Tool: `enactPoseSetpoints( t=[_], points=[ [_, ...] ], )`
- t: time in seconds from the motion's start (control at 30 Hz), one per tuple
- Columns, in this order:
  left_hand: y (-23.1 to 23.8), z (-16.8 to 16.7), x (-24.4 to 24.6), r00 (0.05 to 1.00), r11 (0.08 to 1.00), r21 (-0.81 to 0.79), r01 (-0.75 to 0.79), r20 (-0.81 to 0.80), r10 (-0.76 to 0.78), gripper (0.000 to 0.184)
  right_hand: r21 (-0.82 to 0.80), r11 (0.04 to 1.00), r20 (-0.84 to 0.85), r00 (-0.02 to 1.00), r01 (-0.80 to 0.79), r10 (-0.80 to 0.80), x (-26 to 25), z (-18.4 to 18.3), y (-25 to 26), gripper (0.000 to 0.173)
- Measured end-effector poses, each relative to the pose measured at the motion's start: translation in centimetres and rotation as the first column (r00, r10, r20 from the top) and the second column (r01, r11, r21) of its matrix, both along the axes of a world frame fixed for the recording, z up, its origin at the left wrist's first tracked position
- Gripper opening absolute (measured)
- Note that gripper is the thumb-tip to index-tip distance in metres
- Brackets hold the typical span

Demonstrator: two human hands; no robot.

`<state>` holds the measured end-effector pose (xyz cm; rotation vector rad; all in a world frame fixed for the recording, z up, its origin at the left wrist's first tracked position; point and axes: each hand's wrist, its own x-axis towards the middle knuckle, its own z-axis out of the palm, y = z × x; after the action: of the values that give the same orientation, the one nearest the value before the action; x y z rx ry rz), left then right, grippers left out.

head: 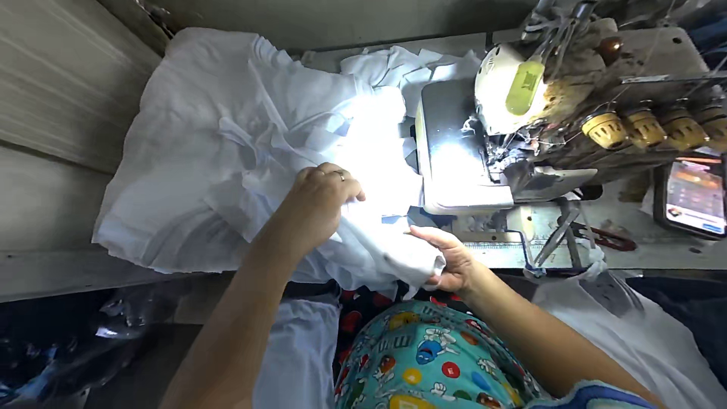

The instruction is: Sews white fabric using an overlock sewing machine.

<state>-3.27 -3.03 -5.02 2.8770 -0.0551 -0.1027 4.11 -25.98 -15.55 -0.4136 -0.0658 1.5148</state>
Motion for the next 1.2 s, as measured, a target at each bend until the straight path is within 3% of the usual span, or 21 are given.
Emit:
enactPoseSetpoints(
  t=[0.07, 0.1, 0.23, 0.37, 0.5, 0.57, 0.6, 0.67, 0.7, 0.77, 0.87, 0.9, 1.03, 1.2],
  points=[
    [0.6, -0.6, 1.0, 0.998, 0.999, 0.041, -0.021, -0.063, 0.023, 0.035, 0.104, 0.989, -0.089, 0.990, -0.104, 0.113, -0.4, -0.6, 0.5, 0.021],
    [0.8, -0.8, 1.2, 0.998, 0.999, 0.030, -0.020, -0.055, 0.022, 0.033, 0.120, 0.984, -0.047, 0.989, -0.133, 0.140, -0.6, -0.6, 0.7, 0.028],
    [1.1, -0.9, 1.5, 0.999, 0.997, -0.062, -0.045, -0.011, 0.044, 0.009, 0.174, 0.968, 0.188, 0.971, -0.183, 0.150, -0.4, -0.4, 1.1, 0.027],
    [0.7, -2.3, 1.6, 0.991, 0.997, -0.062, -0.056, 0.120, 0.063, 0.028, 0.212, 0.974, 0.355, 0.935, -0.077, -0.003, 1.7, 1.2, 0.1, 0.021],
    [0.2, -3.8, 1.7, 0.953, 0.993, -0.108, -0.046, 0.293, 0.076, 0.031, 0.124, 0.992, 0.670, 0.741, -0.038, -0.056, 4.0, 2.5, -1.8, 0.019],
    [0.0, -4.3, 1.7, 0.942, 0.992, -0.121, -0.034, 0.328, 0.073, 0.028, 0.050, 0.999, 0.730, 0.683, -0.014, -0.027, 4.1, 2.4, -2.4, 0.006],
    [-0.1, -4.5, 1.7, 0.941, 0.992, -0.123, -0.028, 0.331, 0.068, 0.026, 0.015, 1.000, 0.708, 0.707, -0.018, 0.003, 4.0, 2.0, -2.5, 0.017],
    [-0.2, -4.8, 1.9, 0.942, 0.993, -0.113, -0.025, 0.331, 0.061, 0.024, 0.007, 0.997, 0.502, 0.863, -0.073, 0.059, 3.5, 0.7, -2.1, 0.039],
    [-0.2, -4.9, 2.1, 0.942, 0.994, -0.106, -0.028, 0.330, 0.062, 0.024, 0.003, 0.995, 0.345, 0.933, -0.104, 0.096, 3.0, 0.2, -1.6, 0.036],
    [-0.3, -5.0, 2.3, 0.942, 0.993, -0.105, -0.043, 0.326, 0.076, 0.025, -0.057, 0.987, 0.135, 0.978, -0.150, 0.157, 2.1, 0.1, -0.2, 0.031],
    [-0.1, -5.6, 2.3, 0.936, 0.995, -0.093, -0.046, 0.343, 0.075, 0.024, -0.082, 0.986, 0.116, 0.981, -0.146, 0.155, 1.4, 0.2, 1.1, 0.017],
    [0.1, -5.8, 2.2, 0.934, 0.995, -0.084, -0.045, 0.349, 0.071, 0.024, -0.031, 0.991, 0.143, 0.981, -0.128, 0.132, 1.4, 0.2, 1.1, 0.012],
    [0.3, -6.4, 1.9, 0.929, 0.995, -0.090, -0.041, 0.362, 0.071, 0.025, 0.090, 0.996, 0.413, 0.910, -0.002, -0.035, 2.6, 1.0, -1.1, 0.024],
    [0.0, -6.5, 1.9, 0.926, 0.994, -0.090, -0.057, 0.367, 0.087, 0.024, 0.048, 0.974, 0.725, 0.663, 0.223, -0.187, 3.9, 3.2, -5.5, 0.019]
  ],
)
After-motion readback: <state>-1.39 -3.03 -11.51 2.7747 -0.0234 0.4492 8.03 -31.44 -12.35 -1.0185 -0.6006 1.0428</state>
